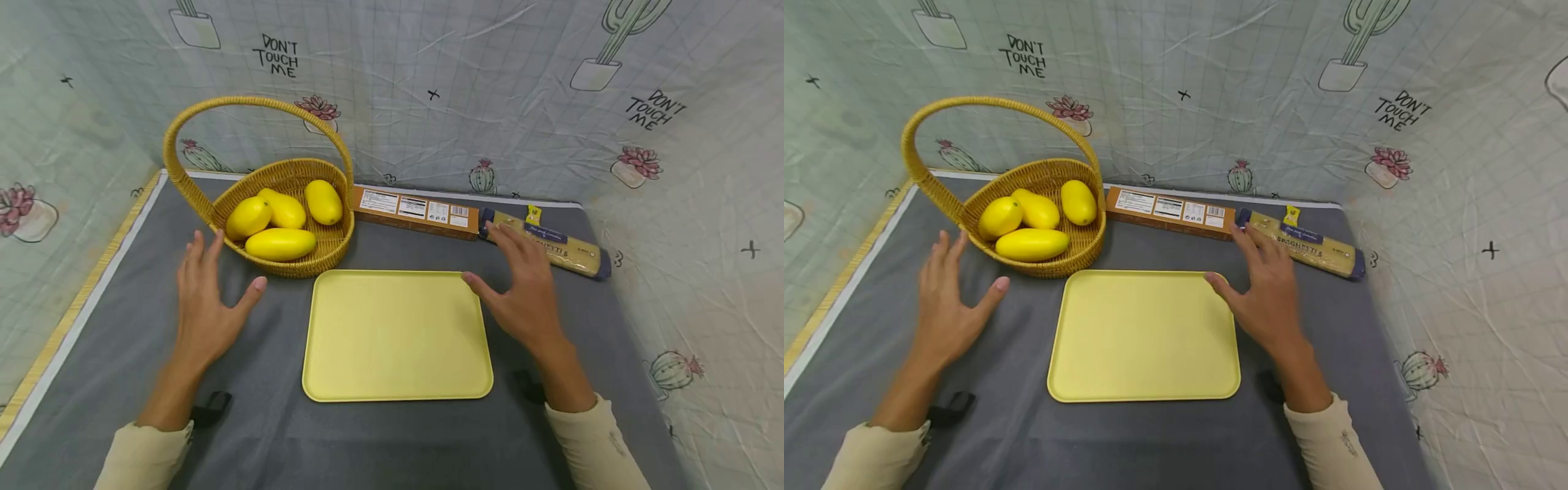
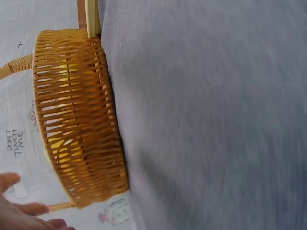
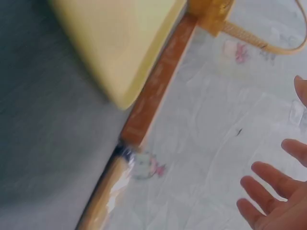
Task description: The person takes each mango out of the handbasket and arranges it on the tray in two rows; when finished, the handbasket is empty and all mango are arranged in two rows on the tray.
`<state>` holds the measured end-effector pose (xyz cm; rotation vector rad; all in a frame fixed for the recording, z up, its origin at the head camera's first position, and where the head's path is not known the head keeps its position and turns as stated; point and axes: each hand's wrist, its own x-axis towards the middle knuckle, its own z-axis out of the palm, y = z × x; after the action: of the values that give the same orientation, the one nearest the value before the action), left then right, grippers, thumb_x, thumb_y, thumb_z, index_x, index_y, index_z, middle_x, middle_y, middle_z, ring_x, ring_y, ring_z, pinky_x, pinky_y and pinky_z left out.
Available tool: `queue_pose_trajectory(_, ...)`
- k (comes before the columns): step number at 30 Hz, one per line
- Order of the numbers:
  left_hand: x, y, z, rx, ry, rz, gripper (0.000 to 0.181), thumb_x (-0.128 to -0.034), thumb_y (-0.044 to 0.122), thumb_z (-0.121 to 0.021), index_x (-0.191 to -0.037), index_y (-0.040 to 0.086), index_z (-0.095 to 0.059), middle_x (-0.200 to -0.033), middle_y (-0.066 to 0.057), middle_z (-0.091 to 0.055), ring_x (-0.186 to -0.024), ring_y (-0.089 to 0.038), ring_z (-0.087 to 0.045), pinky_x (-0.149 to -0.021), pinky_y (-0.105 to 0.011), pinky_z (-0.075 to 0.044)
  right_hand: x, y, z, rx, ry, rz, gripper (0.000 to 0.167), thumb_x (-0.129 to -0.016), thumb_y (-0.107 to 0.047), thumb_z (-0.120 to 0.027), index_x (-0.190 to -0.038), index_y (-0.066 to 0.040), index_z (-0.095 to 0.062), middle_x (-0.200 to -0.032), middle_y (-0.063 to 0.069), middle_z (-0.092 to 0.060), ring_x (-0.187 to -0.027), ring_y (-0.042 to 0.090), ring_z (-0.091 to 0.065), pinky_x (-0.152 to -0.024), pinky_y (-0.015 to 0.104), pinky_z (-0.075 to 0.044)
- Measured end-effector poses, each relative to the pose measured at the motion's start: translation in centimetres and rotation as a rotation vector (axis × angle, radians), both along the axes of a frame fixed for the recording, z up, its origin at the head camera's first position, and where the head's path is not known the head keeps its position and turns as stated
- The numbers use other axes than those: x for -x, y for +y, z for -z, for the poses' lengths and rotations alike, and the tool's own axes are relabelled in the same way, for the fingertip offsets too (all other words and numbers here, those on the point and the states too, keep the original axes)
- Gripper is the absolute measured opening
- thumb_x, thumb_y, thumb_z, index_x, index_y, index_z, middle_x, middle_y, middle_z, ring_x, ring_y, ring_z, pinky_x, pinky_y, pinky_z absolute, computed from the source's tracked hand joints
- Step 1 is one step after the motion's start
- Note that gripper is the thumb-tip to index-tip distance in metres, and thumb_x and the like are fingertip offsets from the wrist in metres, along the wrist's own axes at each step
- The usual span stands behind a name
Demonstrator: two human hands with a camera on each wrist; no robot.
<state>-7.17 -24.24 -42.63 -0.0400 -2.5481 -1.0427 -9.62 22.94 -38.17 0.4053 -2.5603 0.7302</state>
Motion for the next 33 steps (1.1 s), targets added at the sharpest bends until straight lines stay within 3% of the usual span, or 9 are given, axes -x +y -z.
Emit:
queue_pose_trajectory(7, 0.9, 0.2, 0.3, -0.261, -0.065, -0.052, 0.088, -0.0977, 0.033, -0.077, -0.169, 0.034, -0.027, -0.179, 0.004, -0.016, -0.166, -0.027, -0.017, -0.130, -0.067, -0.021, 0.4, -2.8, -1.1, 0.079, 0.008, -0.094, 0.084, -0.084, -0.033, -0.093, -0.158, -0.020, -0.054, -0.153, 0.014, -0.058, -0.143, 0.037, -0.050, -0.117, 0.065, -0.039)
queue_pose_trajectory(12, 1.8, -0.2, 0.6, -0.423, -0.141, -0.072, 0.086, -0.0995, 0.029, -0.075, -0.170, 0.033, -0.025, -0.179, 0.006, -0.014, -0.164, -0.033, -0.025, -0.129, -0.062, -0.028, 0.9, -4.7, -1.6, 0.084, 0.021, -0.157, 0.083, -0.083, -0.033, -0.093, -0.156, -0.021, -0.056, -0.150, 0.012, -0.060, -0.138, 0.034, -0.053, -0.111, 0.061, -0.046)
queue_pose_trajectory(19, 3.1, -0.4, 1.0, -0.551, -0.210, -0.063, 0.091, -0.0996, 0.026, -0.076, -0.170, 0.037, -0.020, -0.180, 0.010, -0.009, -0.164, -0.036, -0.023, -0.129, -0.061, -0.028, 1.7, -7.2, -2.3, 0.099, 0.049, -0.230, 0.079, -0.084, -0.035, -0.092, -0.154, -0.021, -0.058, -0.149, 0.010, -0.061, -0.138, 0.031, -0.055, -0.114, 0.060, -0.045)
queue_pose_trajectory(33, 4.7, -0.4, 1.2, -0.805, -0.224, -0.046, 0.099, -0.0950, 0.005, -0.078, -0.171, 0.034, -0.020, -0.180, 0.010, -0.006, -0.166, -0.033, -0.016, -0.131, -0.058, -0.025, 2.8, -11.1, -2.9, 0.130, 0.097, -0.332, 0.075, -0.086, -0.037, -0.091, -0.152, -0.021, -0.060, -0.144, 0.007, -0.065, -0.133, 0.027, -0.058, -0.112, 0.050, -0.048)
